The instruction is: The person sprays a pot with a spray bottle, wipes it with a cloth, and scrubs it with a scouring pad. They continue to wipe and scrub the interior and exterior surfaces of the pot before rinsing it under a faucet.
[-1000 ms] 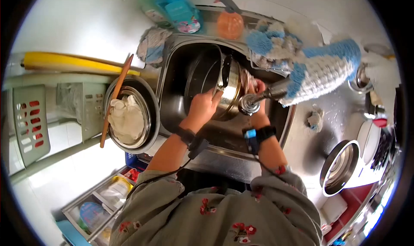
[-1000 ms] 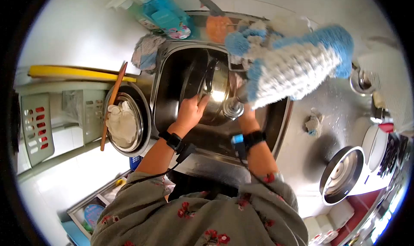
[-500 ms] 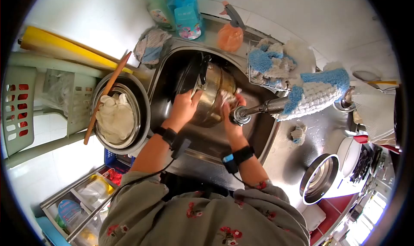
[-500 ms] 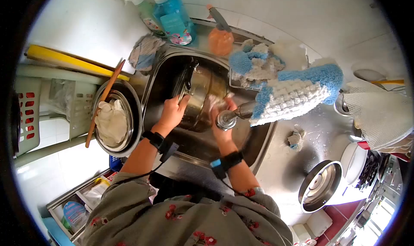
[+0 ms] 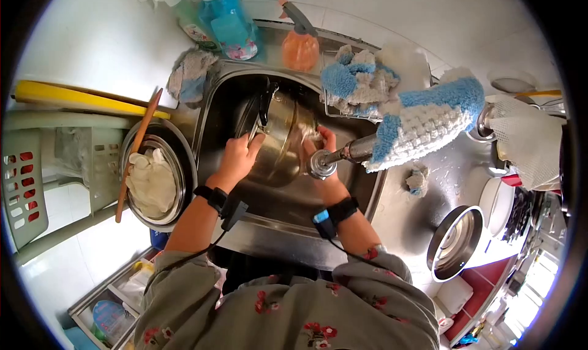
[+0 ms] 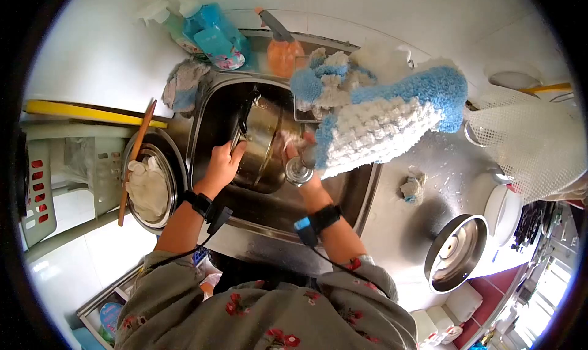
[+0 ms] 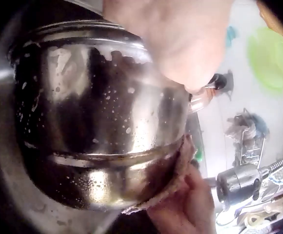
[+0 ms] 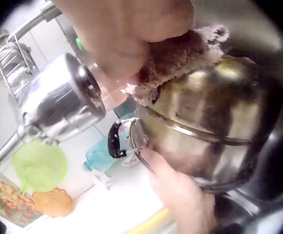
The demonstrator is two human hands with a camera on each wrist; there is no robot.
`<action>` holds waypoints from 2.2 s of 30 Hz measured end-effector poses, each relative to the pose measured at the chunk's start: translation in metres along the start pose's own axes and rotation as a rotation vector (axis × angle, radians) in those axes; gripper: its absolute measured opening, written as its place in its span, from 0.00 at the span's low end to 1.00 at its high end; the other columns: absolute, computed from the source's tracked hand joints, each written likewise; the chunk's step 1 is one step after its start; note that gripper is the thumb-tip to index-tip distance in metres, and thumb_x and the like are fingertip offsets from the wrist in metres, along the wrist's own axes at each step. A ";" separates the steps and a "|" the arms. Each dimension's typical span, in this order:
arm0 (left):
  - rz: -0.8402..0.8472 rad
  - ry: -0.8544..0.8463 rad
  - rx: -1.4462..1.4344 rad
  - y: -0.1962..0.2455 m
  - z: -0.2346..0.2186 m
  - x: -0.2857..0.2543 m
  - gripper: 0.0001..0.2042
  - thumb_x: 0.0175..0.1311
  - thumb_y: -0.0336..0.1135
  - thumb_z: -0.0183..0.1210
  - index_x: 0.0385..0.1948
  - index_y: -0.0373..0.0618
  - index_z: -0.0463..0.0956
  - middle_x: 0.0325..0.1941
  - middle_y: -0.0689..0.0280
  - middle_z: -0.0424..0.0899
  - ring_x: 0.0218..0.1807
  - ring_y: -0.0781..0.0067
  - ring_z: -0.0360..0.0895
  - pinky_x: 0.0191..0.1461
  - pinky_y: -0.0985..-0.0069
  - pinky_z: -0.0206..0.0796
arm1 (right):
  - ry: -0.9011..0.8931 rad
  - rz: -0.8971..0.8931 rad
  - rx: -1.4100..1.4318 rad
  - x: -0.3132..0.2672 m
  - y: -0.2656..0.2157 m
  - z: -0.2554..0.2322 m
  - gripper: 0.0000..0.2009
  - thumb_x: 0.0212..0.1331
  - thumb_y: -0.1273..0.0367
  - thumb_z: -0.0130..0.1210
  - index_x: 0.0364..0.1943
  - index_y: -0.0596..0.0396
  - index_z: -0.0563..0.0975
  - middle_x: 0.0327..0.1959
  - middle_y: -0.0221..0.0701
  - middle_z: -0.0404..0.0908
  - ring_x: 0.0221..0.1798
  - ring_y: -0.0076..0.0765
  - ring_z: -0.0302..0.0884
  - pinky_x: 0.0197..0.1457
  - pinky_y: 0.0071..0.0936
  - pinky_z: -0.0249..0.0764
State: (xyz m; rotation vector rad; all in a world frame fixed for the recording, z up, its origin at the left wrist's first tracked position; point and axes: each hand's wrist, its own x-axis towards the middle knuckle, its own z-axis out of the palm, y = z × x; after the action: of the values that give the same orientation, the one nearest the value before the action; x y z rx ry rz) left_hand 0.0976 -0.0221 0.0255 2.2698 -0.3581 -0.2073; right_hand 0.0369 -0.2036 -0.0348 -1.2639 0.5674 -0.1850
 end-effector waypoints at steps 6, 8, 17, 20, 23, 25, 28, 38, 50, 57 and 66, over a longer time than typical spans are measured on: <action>0.035 0.037 0.032 -0.004 0.000 0.001 0.16 0.63 0.43 0.53 0.25 0.35 0.74 0.19 0.46 0.73 0.25 0.42 0.71 0.27 0.58 0.62 | -0.036 -0.086 -0.393 0.068 0.007 -0.009 0.19 0.55 0.68 0.59 0.49 0.60 0.70 0.37 0.36 0.76 0.40 0.29 0.73 0.46 0.23 0.69; 0.041 0.040 0.017 -0.005 0.000 0.000 0.16 0.63 0.42 0.53 0.26 0.35 0.74 0.19 0.46 0.73 0.25 0.42 0.71 0.26 0.58 0.63 | -0.188 0.088 -0.165 0.038 0.009 -0.024 0.25 0.52 0.68 0.60 0.54 0.59 0.66 0.42 0.35 0.74 0.44 0.28 0.71 0.48 0.24 0.69; -0.051 0.149 -0.044 0.001 0.009 0.006 0.15 0.64 0.39 0.54 0.24 0.35 0.72 0.16 0.49 0.72 0.19 0.45 0.69 0.22 0.63 0.60 | -0.206 -0.176 -0.393 0.075 0.015 -0.001 0.21 0.59 0.71 0.51 0.56 0.61 0.64 0.41 0.36 0.70 0.45 0.31 0.68 0.48 0.25 0.68; -0.009 0.109 -0.005 0.003 0.001 0.005 0.15 0.64 0.40 0.53 0.25 0.35 0.72 0.17 0.49 0.72 0.21 0.45 0.70 0.22 0.62 0.61 | -0.169 0.048 -0.182 0.030 -0.021 0.006 0.25 0.58 0.71 0.53 0.60 0.60 0.59 0.42 0.36 0.71 0.43 0.29 0.68 0.47 0.28 0.68; 0.029 0.091 -0.022 -0.005 0.004 0.006 0.15 0.65 0.40 0.52 0.26 0.36 0.72 0.17 0.49 0.73 0.22 0.45 0.71 0.23 0.62 0.62 | -0.254 -0.168 -0.242 0.029 0.029 -0.024 0.29 0.54 0.73 0.58 0.59 0.61 0.59 0.41 0.35 0.72 0.40 0.27 0.70 0.45 0.26 0.69; -0.002 0.062 0.002 -0.003 0.003 0.002 0.15 0.65 0.41 0.52 0.27 0.36 0.73 0.18 0.49 0.73 0.22 0.45 0.71 0.24 0.62 0.62 | -0.114 0.009 -0.267 0.033 -0.016 0.000 0.21 0.56 0.71 0.54 0.55 0.58 0.65 0.36 0.30 0.74 0.34 0.20 0.69 0.37 0.18 0.67; -0.062 0.066 -0.057 -0.002 0.007 -0.001 0.16 0.65 0.42 0.52 0.28 0.36 0.73 0.18 0.48 0.72 0.22 0.44 0.71 0.24 0.63 0.62 | -0.179 -0.175 -0.447 0.082 -0.009 0.003 0.19 0.57 0.68 0.55 0.51 0.60 0.69 0.39 0.32 0.74 0.39 0.25 0.69 0.43 0.22 0.68; -0.025 0.072 -0.036 -0.001 0.001 0.003 0.15 0.65 0.42 0.52 0.29 0.36 0.74 0.18 0.48 0.72 0.22 0.44 0.69 0.23 0.63 0.61 | -0.207 -0.051 -0.540 0.069 -0.037 0.008 0.18 0.58 0.68 0.53 0.52 0.60 0.69 0.35 0.31 0.73 0.35 0.23 0.68 0.41 0.21 0.67; -0.074 0.086 -0.069 0.001 0.005 0.002 0.13 0.64 0.39 0.53 0.28 0.36 0.73 0.17 0.49 0.71 0.21 0.44 0.69 0.23 0.63 0.60 | -0.186 -0.241 -0.449 0.071 -0.008 -0.001 0.16 0.59 0.68 0.53 0.49 0.62 0.71 0.34 0.30 0.75 0.33 0.21 0.66 0.39 0.19 0.66; -0.037 0.093 -0.040 -0.004 0.000 0.001 0.15 0.65 0.40 0.53 0.26 0.35 0.72 0.16 0.50 0.72 0.20 0.47 0.68 0.23 0.65 0.60 | -0.334 -0.327 -0.094 0.004 0.008 -0.008 0.26 0.58 0.74 0.52 0.62 0.59 0.59 0.46 0.37 0.75 0.48 0.32 0.71 0.53 0.27 0.67; -0.174 0.174 -0.073 -0.001 0.013 -0.001 0.18 0.66 0.44 0.51 0.25 0.35 0.72 0.13 0.52 0.69 0.17 0.49 0.68 0.21 0.65 0.58 | -0.083 -0.075 -0.255 0.041 -0.026 0.018 0.19 0.57 0.67 0.56 0.50 0.64 0.71 0.33 0.32 0.78 0.34 0.24 0.71 0.39 0.22 0.69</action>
State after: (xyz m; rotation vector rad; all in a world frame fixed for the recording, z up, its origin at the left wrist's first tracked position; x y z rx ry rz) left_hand 0.0930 -0.0307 0.0161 2.2274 -0.0615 -0.1083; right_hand 0.0856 -0.2140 -0.0198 -1.5343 0.4827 -0.1243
